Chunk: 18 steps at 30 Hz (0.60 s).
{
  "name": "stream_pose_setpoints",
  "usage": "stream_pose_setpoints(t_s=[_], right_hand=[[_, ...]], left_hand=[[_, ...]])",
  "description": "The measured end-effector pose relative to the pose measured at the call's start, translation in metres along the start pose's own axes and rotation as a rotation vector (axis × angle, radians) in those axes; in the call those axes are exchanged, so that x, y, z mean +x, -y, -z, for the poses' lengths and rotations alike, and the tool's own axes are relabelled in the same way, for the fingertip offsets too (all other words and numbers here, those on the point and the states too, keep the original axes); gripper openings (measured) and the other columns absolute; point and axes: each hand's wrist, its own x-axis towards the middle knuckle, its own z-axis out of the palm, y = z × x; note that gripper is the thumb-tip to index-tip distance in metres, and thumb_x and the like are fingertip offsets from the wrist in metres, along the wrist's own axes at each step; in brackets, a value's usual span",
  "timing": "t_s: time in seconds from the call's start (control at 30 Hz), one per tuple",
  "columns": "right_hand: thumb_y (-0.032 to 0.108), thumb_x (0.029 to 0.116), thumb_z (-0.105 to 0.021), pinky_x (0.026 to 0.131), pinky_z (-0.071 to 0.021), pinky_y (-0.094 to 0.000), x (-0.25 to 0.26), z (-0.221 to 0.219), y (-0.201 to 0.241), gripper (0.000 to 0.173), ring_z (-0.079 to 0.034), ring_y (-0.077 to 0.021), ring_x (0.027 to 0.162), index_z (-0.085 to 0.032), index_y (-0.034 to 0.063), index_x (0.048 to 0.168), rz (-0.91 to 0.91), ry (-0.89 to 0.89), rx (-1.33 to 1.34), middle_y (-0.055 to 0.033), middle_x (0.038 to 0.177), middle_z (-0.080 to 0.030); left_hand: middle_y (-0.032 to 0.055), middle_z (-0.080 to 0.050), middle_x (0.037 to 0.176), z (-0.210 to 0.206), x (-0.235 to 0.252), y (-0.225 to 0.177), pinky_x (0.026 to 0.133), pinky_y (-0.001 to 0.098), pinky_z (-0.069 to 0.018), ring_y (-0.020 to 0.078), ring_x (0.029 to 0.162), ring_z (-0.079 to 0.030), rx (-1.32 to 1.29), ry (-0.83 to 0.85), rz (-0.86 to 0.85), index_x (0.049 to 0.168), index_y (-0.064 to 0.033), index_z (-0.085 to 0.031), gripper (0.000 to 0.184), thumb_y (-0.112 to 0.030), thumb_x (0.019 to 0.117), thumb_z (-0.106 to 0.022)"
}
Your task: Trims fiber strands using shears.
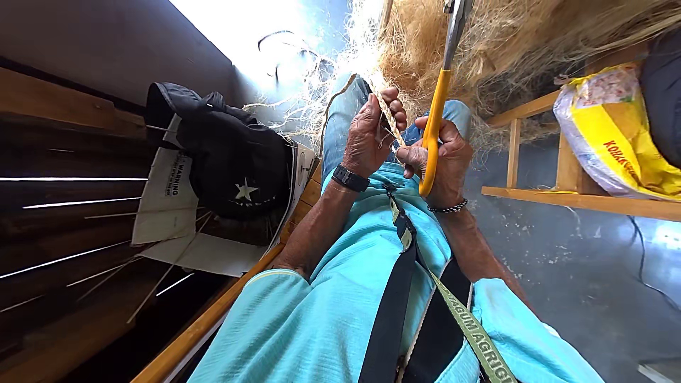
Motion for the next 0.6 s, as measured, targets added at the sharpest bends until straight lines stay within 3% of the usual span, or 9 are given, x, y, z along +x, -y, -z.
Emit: stream_pose_setpoints(t_s=[0.1, 0.2, 0.33, 0.4, 0.5, 0.6], right_hand=[[0.001, 0.0818, -0.079, 0.047, -0.0569, -0.0218, 0.000, 0.000, -0.002, 0.053, -0.066, -0.0059, 0.056, -0.056, 0.0081, 0.129, 0.021, -0.018, -0.029, 0.0025, 0.078, -0.071], [-0.001, 0.0811, -0.079, 0.046, -0.0567, -0.0216, -0.001, 0.001, -0.002, 0.053, -0.066, -0.0056, 0.056, -0.056, 0.0073, 0.129, 0.033, -0.037, -0.063, 0.0026, 0.077, -0.071], [-0.001, 0.0818, -0.079, 0.048, -0.0572, -0.0205, -0.003, 0.002, -0.003, 0.053, -0.067, -0.0050, 0.058, -0.056, 0.0070, 0.129, 0.032, -0.032, -0.073, 0.0028, 0.080, -0.072], [-0.002, 0.0810, -0.079, 0.049, -0.0576, -0.0203, -0.002, 0.001, -0.005, 0.054, -0.067, -0.0046, 0.058, -0.055, 0.0057, 0.129, 0.034, -0.031, -0.065, 0.0032, 0.080, -0.072], [-0.004, 0.0743, -0.082, 0.047, -0.0594, -0.0275, 0.006, -0.001, -0.010, 0.056, -0.069, -0.0111, 0.056, -0.056, 0.0018, 0.123, 0.015, -0.081, 0.001, 0.0006, 0.074, -0.073], [-0.002, 0.0764, -0.081, 0.047, -0.0591, -0.0270, 0.006, -0.001, -0.008, 0.054, -0.069, -0.0103, 0.056, -0.056, 0.0029, 0.124, -0.004, -0.067, 0.021, 0.0012, 0.074, -0.073]], left_hand=[[0.0065, -0.069, 0.102, 0.004, 0.002, -0.003, 0.080, 0.0303, -0.0592, 0.0167, 0.089, -0.069, 0.009, -0.005, -0.011, 0.120, -0.0091, -0.062, 0.046, -0.029, 0.1131, -0.020], [0.0064, -0.070, 0.102, 0.008, 0.006, -0.008, 0.080, 0.0313, -0.0589, 0.0166, 0.090, -0.069, 0.049, -0.067, -0.057, 0.120, -0.0091, -0.063, 0.047, -0.029, 0.1131, -0.021], [0.0048, -0.071, 0.097, 0.022, 0.009, -0.020, 0.084, 0.0327, -0.0589, 0.0149, 0.089, -0.069, 0.162, -0.091, -0.152, 0.117, -0.0078, -0.064, 0.032, -0.022, 0.1104, -0.035], [0.0061, -0.071, 0.100, 0.028, 0.006, -0.024, 0.084, 0.0329, -0.0588, 0.0157, 0.091, -0.069, 0.163, -0.014, -0.140, 0.118, -0.0073, -0.064, 0.027, -0.020, 0.1079, -0.043], [0.0060, -0.071, 0.102, 0.033, 0.000, -0.018, 0.080, 0.0301, -0.0592, 0.0142, 0.090, -0.069, 0.159, 0.059, -0.096, 0.114, -0.0091, -0.066, 0.019, -0.020, 0.1049, -0.052], [0.0061, -0.072, 0.099, 0.032, -0.003, -0.010, 0.079, 0.0294, -0.0593, 0.0139, 0.087, -0.070, 0.134, 0.098, -0.077, 0.110, -0.0098, -0.067, 0.016, -0.020, 0.1036, -0.057]])
